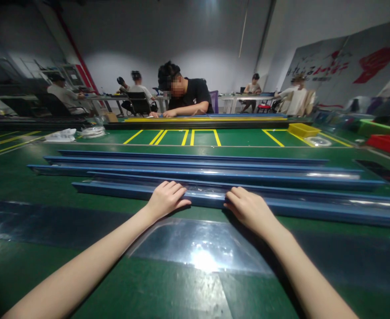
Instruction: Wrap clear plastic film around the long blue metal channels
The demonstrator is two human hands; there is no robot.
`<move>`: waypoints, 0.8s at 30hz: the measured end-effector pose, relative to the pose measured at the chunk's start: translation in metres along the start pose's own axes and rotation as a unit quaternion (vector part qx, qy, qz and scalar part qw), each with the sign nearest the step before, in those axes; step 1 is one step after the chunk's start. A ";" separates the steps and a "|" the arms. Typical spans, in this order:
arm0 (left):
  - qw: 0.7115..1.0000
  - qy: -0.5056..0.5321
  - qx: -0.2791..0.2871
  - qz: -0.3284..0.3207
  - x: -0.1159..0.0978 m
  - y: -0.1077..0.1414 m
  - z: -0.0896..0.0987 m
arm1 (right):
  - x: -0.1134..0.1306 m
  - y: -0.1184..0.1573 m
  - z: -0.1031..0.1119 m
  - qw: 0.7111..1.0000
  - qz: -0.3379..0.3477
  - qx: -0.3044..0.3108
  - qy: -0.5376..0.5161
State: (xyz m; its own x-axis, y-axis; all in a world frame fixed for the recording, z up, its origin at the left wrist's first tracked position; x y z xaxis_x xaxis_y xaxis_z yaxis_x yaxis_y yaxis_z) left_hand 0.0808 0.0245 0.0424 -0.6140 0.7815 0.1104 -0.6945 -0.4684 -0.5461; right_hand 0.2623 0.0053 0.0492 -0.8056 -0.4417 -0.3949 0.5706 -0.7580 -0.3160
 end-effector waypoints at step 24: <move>1.000 0.017 -0.007 -0.004 -0.002 0.000 0.001 | -0.007 0.001 -0.002 0.999 -0.034 0.009 -0.011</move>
State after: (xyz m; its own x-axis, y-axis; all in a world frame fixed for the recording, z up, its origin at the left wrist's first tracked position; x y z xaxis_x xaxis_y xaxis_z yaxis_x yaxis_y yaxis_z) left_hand 0.0814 0.0229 0.0432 -0.5946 0.7993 0.0872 -0.6948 -0.4562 -0.5561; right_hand 0.2688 0.0089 0.0505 -0.8463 -0.3984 -0.3538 0.5107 -0.7957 -0.3257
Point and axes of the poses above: each hand's wrist, its own y-axis away from the middle knuckle, its own z-axis out of the back of the hand, x = y × z, the point moved 7 cm from there along -y, towards the middle knuckle, and after that the axes turned 15 degrees about y, right-handed, at the moved point
